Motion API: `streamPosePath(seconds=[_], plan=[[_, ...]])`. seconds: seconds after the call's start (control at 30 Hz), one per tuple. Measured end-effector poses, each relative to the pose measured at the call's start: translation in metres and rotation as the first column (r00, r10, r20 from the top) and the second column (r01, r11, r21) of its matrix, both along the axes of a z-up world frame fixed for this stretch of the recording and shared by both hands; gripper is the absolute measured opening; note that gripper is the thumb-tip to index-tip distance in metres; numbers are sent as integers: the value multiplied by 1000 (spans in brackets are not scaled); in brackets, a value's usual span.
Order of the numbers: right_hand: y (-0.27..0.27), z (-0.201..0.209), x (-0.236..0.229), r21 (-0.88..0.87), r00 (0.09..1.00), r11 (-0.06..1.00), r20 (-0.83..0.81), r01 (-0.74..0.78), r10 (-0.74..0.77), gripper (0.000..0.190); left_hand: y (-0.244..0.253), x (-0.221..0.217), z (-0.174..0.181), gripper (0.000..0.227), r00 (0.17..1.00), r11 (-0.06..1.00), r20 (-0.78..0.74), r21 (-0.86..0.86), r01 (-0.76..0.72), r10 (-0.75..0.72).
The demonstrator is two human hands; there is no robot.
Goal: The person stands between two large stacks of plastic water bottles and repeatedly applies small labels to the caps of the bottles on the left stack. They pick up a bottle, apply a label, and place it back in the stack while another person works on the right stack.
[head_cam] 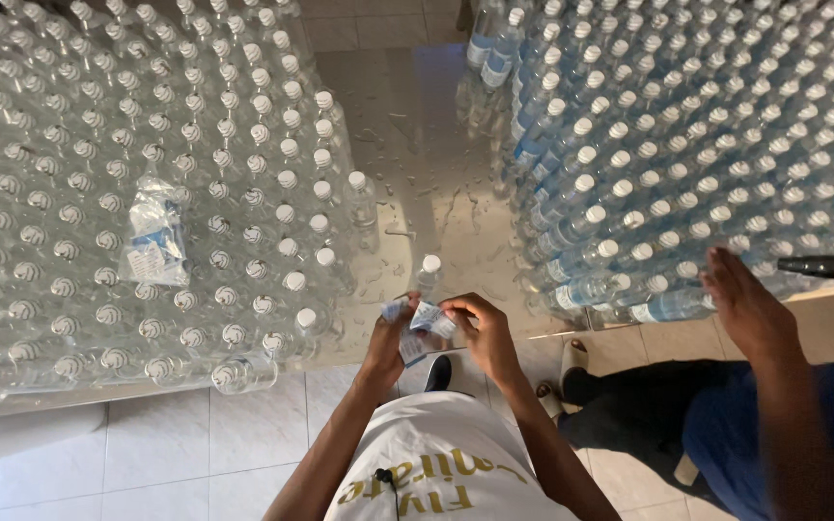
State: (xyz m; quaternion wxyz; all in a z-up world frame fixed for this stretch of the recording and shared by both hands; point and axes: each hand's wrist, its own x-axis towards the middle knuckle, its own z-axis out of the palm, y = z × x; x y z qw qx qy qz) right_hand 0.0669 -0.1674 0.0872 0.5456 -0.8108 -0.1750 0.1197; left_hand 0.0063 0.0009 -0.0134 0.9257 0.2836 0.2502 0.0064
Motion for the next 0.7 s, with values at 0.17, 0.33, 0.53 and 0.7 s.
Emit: streamPosePath(seconds=[0.17,0.33,0.53,0.7], plan=[[1,35,25,-134,957,970,179,-205,227,14,-9,-2,3,37,991,980,58,165,110,-121],[-6,47,44,-248,887,922,283,-299,364,9,-6,13,-8,40,993,973,108,228,27,-52],[-18,68,60,-241,859,862,155,-446,488,9,14,27,85,24,998,860,40,505,-69,57],[-14,91,91,-399,758,834,382,-381,529,6,30,54,124,24,979,759,147,620,-201,139]])
